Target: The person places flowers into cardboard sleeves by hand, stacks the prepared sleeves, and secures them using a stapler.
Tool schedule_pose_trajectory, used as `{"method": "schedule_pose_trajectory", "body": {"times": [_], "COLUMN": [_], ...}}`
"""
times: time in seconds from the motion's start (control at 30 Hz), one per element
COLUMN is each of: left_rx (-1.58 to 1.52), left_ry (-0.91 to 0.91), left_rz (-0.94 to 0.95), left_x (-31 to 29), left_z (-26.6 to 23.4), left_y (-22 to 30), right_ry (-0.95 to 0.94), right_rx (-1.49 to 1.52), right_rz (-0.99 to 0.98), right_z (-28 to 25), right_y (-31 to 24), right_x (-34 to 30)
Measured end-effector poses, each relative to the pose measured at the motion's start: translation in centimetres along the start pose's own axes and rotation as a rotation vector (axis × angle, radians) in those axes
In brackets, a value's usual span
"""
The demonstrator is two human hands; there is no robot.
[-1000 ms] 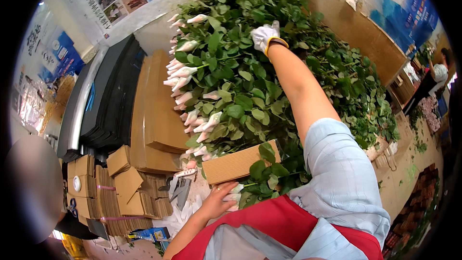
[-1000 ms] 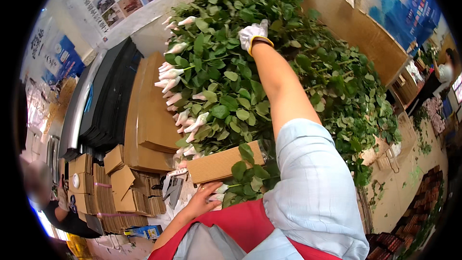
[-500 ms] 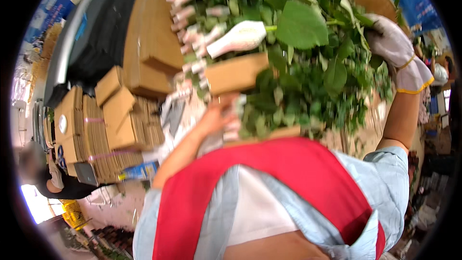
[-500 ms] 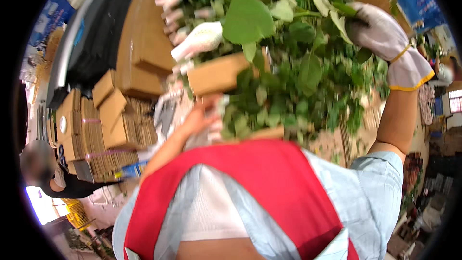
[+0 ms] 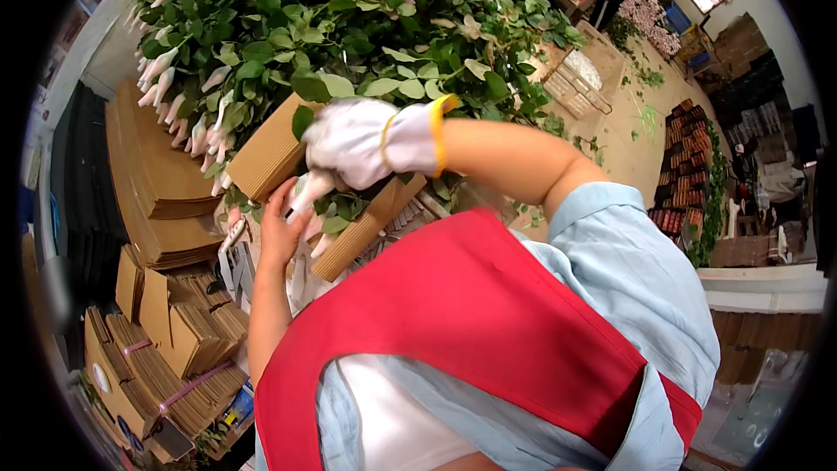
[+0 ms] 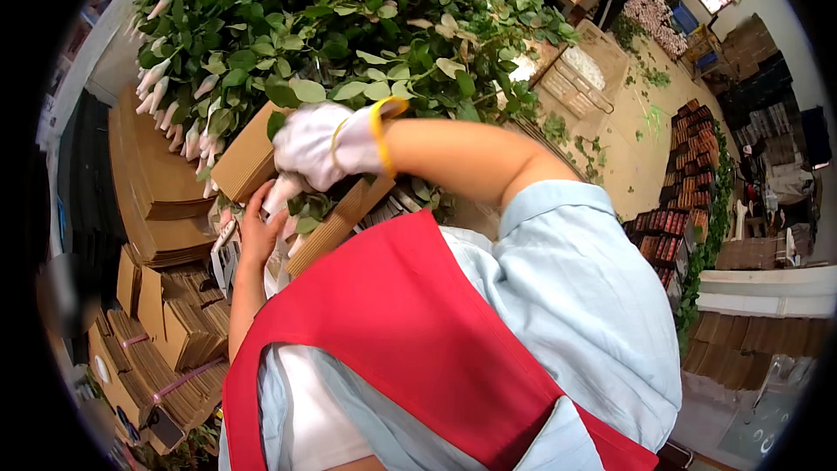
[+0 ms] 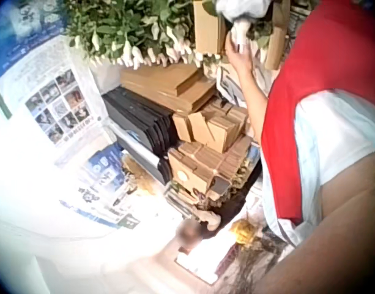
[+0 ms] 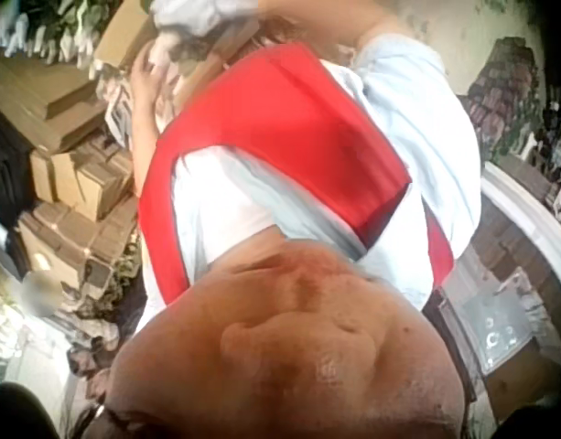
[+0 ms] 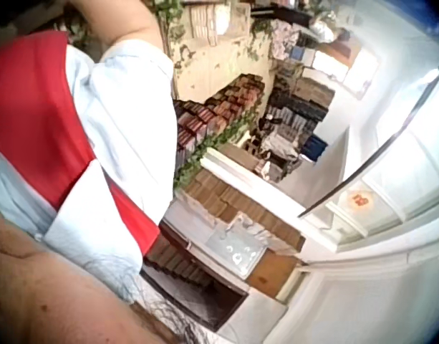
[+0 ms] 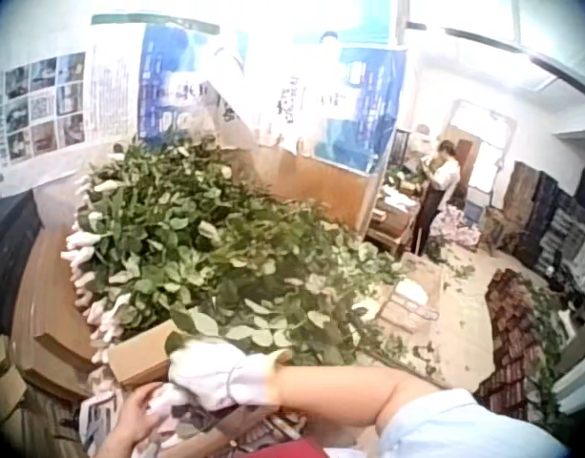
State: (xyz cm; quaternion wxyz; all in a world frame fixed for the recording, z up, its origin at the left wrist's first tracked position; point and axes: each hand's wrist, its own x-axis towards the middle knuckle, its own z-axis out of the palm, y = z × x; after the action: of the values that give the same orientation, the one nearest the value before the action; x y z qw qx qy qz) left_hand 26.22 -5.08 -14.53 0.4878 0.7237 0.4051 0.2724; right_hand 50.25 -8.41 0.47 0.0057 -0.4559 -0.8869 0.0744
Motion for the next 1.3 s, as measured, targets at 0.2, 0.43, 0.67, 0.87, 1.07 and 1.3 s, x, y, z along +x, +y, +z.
{"method": "schedule_pose_trajectory", "body": {"times": [0.2,0.43,0.67,0.87,1.07,1.3], "left_rx": [-0.008,0.017,-0.223,-0.093,0.034,0.015], "left_ry": [-0.009,0.026,-0.082,0.000,-0.020,0.002], "left_rz": [0.011,-0.030,-0.104,0.024,0.088,0.060], "left_x": [-0.9,-1.9,-1.5,-1.1,-1.0,-1.5], "left_z": [0.0,0.3,0.5,0.4,-0.1,0.1], "left_y": [0.5,2.4,-0.5,0.2,-1.4,0.3], "right_ry": [-0.035,-0.197,-0.148,0.049,-0.016,-0.345], "right_rx": [0.396,1.342,0.393,0.407,0.259,0.301], "right_rz": [0.115,0.310,-0.129,-0.150,-0.147,-0.355], "right_z": [-6.6,-16.0,-2.8,4.8,2.9,-6.7], "right_y": [2.0,7.5,-1.1,-0.6,-0.9,0.3], "right_x": [-0.1,0.1,2.6,4.0,4.0,2.2]}}
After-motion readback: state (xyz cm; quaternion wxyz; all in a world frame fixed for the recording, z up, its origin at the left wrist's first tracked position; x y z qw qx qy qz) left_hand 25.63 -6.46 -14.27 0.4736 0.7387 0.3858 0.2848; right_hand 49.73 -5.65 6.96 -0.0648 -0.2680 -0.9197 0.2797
